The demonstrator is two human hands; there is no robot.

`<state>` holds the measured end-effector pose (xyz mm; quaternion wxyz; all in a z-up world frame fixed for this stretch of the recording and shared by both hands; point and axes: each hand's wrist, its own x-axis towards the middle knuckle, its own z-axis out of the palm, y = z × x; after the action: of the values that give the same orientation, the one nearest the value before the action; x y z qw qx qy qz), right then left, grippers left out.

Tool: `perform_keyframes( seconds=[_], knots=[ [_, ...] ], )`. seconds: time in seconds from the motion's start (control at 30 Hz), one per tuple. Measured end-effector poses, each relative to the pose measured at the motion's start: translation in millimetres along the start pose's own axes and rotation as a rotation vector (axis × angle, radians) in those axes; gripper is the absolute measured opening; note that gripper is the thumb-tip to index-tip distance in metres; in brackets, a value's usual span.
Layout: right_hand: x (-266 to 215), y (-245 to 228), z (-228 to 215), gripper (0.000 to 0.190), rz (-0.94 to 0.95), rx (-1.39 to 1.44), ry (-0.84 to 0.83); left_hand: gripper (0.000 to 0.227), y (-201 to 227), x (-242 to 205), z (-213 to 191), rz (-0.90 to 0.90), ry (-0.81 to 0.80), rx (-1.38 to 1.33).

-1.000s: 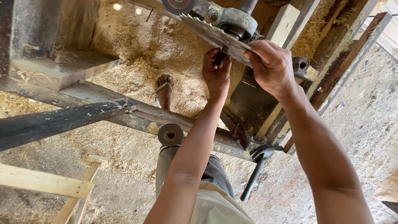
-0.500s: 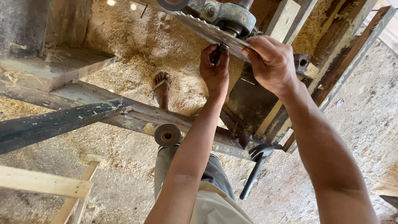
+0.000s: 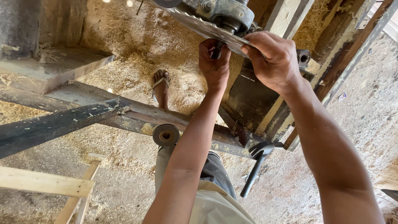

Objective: The person removes a circular saw blade from a vertical spindle using a hammer to loosen the nut, then installs a new blade by aligning it on the spindle, inserting a washer, and tightening the nut with a hammer. The task is performed in a workshop with sawdust on the floor.

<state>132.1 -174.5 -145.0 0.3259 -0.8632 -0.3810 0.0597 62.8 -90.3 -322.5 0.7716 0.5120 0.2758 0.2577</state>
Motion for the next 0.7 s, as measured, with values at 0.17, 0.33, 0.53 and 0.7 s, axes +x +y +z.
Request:
perform_keyframes(
  seconds=[0.17, 0.33, 0.53, 0.7],
  knots=[
    [3.3, 2.6, 2.4, 0.005, 0.034, 0.007, -0.008, 0.026, -2.7, -0.1, -2.5, -0.002, -0.01, 0.0],
    [9.4, 2.1, 5.7, 0.012, 0.017, 0.006, -0.028, 0.024, -4.3, 0.0, -7.8, 0.022, -0.045, 0.025],
    [6.2, -0.1, 2.8, 0.008, 0.025, 0.033, -0.061, 0.024, -6.1, -1.9, -8.2, 0.011, -0.043, 0.005],
    [-1.3, -3.9, -2.7, 0.005, 0.09, 0.061, -0.079, 0.024, -5.0, -0.4, -5.5, 0.01, -0.039, -0.065]
  ],
)
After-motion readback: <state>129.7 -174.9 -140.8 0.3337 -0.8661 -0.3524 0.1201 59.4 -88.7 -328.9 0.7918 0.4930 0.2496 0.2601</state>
